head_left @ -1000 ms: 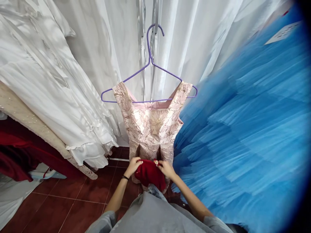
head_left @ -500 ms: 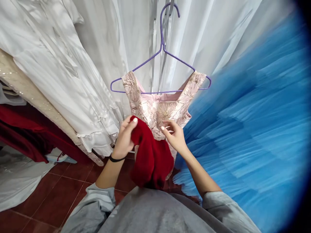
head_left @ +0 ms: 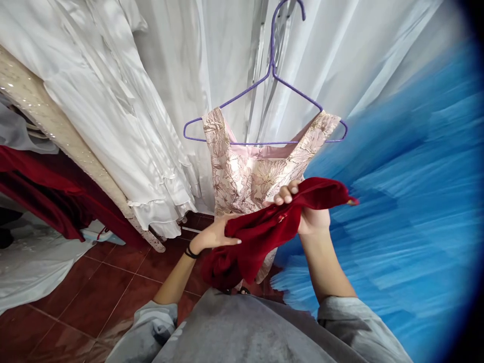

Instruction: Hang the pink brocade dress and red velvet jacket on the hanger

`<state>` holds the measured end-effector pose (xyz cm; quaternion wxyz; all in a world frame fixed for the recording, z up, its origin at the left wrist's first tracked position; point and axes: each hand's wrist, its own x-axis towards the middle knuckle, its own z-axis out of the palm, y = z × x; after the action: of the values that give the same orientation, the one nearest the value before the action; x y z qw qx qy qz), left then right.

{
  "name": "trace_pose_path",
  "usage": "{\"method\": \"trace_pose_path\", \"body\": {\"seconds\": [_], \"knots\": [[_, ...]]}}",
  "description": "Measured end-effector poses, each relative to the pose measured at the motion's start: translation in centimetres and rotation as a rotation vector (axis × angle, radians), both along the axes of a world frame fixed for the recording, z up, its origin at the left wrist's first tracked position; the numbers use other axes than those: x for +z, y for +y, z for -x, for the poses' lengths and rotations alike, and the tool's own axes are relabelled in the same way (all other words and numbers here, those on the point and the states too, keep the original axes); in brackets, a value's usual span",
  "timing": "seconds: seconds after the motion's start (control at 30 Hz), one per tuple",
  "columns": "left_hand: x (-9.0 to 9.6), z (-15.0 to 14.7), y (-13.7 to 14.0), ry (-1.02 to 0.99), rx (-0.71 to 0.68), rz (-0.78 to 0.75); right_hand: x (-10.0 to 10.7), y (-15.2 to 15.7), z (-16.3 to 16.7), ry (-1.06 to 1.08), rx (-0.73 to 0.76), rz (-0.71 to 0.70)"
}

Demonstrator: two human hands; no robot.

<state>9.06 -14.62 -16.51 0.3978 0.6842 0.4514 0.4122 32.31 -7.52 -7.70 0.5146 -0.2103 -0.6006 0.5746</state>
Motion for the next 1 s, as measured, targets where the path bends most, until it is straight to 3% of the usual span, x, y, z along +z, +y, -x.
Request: {"method": "trace_pose_path", "body": {"seconds": [0.13, 0.23, 0.3, 0.37, 0.43, 0.47, 0.5, 0.53, 0.6, 0.67, 0.7, 0.83, 0.93, 1.0], "knots": [[-5.7, -2.6, 0.2, -0.199, 0.135, 0.085, 1.2, 1.2, -1.5, -0.016, -0.177, -0.101], [-7.5, -2.4, 0.5, -0.350, 0.253, 0.191, 1.1, 3.2, -3.7, -0.060, -0.277, -0.209], [-7.4, -1.5, 0.9, -0.420, 0.289, 0.242, 0.9, 4.9, -5.6, -0.165, -0.418, -0.271], [-6.4, -0.9, 1.3, -0.538, 0.334, 0.270, 0.5, 6.1, -6.9, -0.388, -0.677, -0.335], [-4.9, -0.7, 1.7, -0.735, 0.423, 0.323, -0.2, 6.1, -6.9, -0.625, -0.956, -0.470], [-4.0, -0.8, 1.8, -0.824, 0.464, 0.347, -0.7, 5.6, -6.3, -0.696, -1.022, -0.571], [-3.1, -1.0, 2.0, -0.881, 0.488, 0.361, -1.2, 4.8, -5.3, -0.733, -1.009, -0.690], [-2.2, -1.2, 2.1, -0.897, 0.490, 0.358, -1.8, 3.8, -4.1, -0.766, -0.892, -0.811], [-0.5, -1.5, 2.2, -0.860, 0.435, 0.324, -2.9, 1.8, -1.2, -0.840, -0.491, -0.988], [0.8, -1.5, 2.1, -0.790, 0.369, 0.285, -3.8, 0.6, 1.2, -0.892, -0.155, -1.044], [1.2, -1.4, 2.0, -0.749, 0.350, 0.261, -4.0, 0.4, 2.1, -0.897, -0.077, -1.043], [1.0, 0.4, 0.8, -0.502, 0.336, 0.092, -3.8, 1.2, 4.1, -0.808, -0.156, -0.988], [-1.2, 1.7, -0.9, -0.185, 0.385, -0.013, -2.8, 2.5, 5.4, -0.689, -0.248, -0.908], [-2.8, 2.4, -2.1, -0.013, 0.489, 0.001, -2.0, 3.5, 6.8, -0.604, -0.277, -0.852]]}}
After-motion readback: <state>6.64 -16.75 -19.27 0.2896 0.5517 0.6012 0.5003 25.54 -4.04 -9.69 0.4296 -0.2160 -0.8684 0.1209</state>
